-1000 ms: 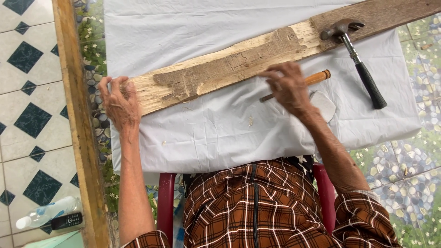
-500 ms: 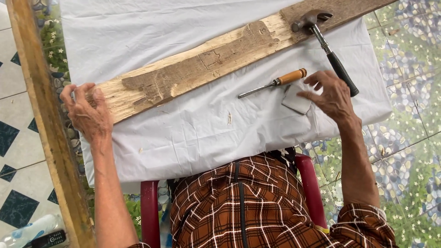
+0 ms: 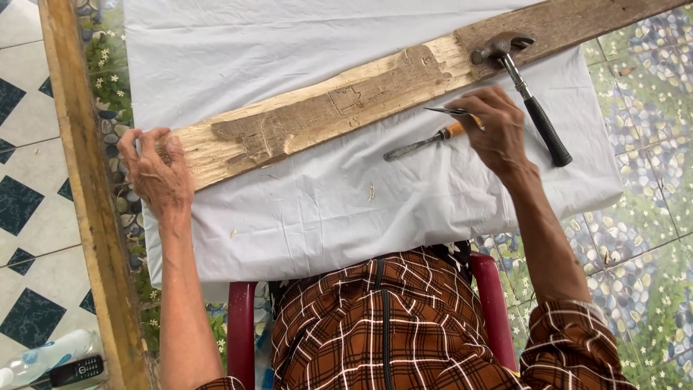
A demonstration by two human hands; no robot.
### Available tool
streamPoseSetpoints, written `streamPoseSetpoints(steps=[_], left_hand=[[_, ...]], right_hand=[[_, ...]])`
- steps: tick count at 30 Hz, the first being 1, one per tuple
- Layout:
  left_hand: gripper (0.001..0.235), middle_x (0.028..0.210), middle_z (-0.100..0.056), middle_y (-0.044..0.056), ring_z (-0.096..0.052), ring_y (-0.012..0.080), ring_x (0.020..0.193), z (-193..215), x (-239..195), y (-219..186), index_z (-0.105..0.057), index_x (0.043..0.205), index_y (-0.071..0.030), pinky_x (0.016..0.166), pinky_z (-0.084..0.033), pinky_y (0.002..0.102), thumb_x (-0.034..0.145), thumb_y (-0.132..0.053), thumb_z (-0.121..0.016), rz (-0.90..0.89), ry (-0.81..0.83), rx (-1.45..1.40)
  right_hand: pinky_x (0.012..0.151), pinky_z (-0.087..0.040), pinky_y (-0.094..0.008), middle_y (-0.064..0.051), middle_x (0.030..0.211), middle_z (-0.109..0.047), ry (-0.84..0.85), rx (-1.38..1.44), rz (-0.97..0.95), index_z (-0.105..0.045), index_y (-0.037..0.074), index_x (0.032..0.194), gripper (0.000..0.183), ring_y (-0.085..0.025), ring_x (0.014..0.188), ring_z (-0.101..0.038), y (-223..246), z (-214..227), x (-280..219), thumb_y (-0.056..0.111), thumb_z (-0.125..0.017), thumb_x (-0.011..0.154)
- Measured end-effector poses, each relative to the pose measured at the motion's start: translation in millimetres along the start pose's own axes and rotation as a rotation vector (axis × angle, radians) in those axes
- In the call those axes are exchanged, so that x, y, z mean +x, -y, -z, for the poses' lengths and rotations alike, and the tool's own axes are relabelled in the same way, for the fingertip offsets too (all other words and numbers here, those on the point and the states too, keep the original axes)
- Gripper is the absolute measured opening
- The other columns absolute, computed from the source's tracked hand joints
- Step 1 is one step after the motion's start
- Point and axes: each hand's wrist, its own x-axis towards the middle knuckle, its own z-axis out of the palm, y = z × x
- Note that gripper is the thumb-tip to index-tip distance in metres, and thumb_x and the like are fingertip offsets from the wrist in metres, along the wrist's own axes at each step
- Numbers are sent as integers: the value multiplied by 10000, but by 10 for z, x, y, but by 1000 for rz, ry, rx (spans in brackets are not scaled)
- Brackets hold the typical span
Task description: The person sands a long wooden plank with a sanding block, moving back and forth along its length. They pause to wipe the plank with their hand and later use a small white cloth to clean the surface. A hammer and chisel rest on the white cloth beneath the plank.
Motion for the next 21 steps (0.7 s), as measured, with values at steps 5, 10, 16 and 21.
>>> streamPoseSetpoints(steps=[5,10,16,21], left_hand=[[344,1295,-473,148,-596,355,1099,71,21,-104,-710,1144,-68,790,-498,564,1123,-366,-538,47,28,-14],[440,1297,-464,160,-587,368,1113,64,5,-68,-712,1142,-54,760,-504,556,1149,-433,-489,23,19,-26],[300,1295,-479,166,-578,374,1111,95,27,-124,-710,1148,-54,778,-491,555,1108,-313,-563,32,24,-14],[265,1307,-473,156,-564,366,1123,122,20,-143,-705,1151,-61,810,-481,565,1095,-290,-584,63,46,-16]], right_hand=[[800,-438,-348,-60,1044,-722,-49,-231,273,-794,106,1111,116,-216,892,-568,-146,-451,237,54,-742,1021],[767,-503,-377,-73,1060,-707,-16,-245,299,-788,74,1114,146,-259,874,-599,-31,-478,222,2,-701,1023],[744,-519,-354,-71,1053,-700,-47,-279,272,-775,65,1111,174,-254,889,-609,60,-465,233,-33,-698,990],[746,-501,-351,-53,1037,-709,-75,-354,267,-787,81,1123,183,-239,866,-595,48,-501,212,-23,-716,990]])
